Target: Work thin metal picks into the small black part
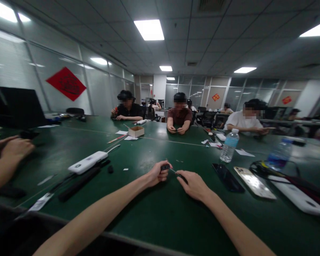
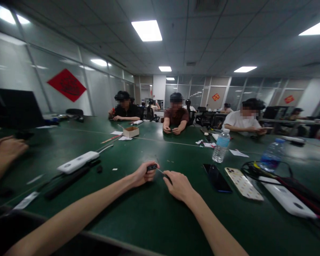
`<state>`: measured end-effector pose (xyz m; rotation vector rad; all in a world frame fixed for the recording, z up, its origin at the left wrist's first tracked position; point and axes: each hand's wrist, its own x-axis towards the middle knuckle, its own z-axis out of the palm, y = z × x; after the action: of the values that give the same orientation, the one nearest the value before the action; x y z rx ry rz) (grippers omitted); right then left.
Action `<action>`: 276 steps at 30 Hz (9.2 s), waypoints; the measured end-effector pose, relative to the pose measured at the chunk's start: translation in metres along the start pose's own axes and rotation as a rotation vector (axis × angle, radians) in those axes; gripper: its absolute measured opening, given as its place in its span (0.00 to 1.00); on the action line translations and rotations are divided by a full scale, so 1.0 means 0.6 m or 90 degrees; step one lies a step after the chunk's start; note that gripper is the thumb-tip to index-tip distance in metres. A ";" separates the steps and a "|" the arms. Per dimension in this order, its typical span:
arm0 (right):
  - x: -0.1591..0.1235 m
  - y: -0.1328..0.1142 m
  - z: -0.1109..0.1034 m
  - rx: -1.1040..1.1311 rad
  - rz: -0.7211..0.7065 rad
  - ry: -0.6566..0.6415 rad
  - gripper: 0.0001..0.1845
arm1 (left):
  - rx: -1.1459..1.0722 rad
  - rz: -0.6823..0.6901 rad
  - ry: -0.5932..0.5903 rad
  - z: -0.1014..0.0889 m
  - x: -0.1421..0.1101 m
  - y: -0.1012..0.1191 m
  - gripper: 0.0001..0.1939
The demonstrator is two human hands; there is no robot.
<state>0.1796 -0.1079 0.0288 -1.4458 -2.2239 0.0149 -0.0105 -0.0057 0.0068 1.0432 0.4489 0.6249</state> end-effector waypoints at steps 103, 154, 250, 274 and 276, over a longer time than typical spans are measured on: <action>0.019 -0.010 0.015 0.074 0.028 0.165 0.12 | 0.083 -0.024 0.014 0.036 -0.006 -0.023 0.08; 0.018 -0.037 0.028 0.240 -0.070 0.216 0.05 | 0.102 -0.168 -0.082 0.057 -0.018 -0.013 0.29; 0.002 0.001 0.008 -0.037 -0.101 0.109 0.09 | 0.253 -0.165 0.065 0.079 0.006 -0.034 0.33; 0.021 -0.007 0.066 0.662 0.245 0.115 0.20 | 0.330 0.165 0.167 0.093 0.001 -0.038 0.27; 0.023 -0.005 0.069 0.680 0.261 0.127 0.20 | 0.363 0.172 0.181 0.099 -0.002 -0.036 0.26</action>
<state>0.1561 -0.0874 -0.0015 -1.1349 -1.3096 0.9775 0.0307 -0.0532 0.0136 1.5816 0.7699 0.9216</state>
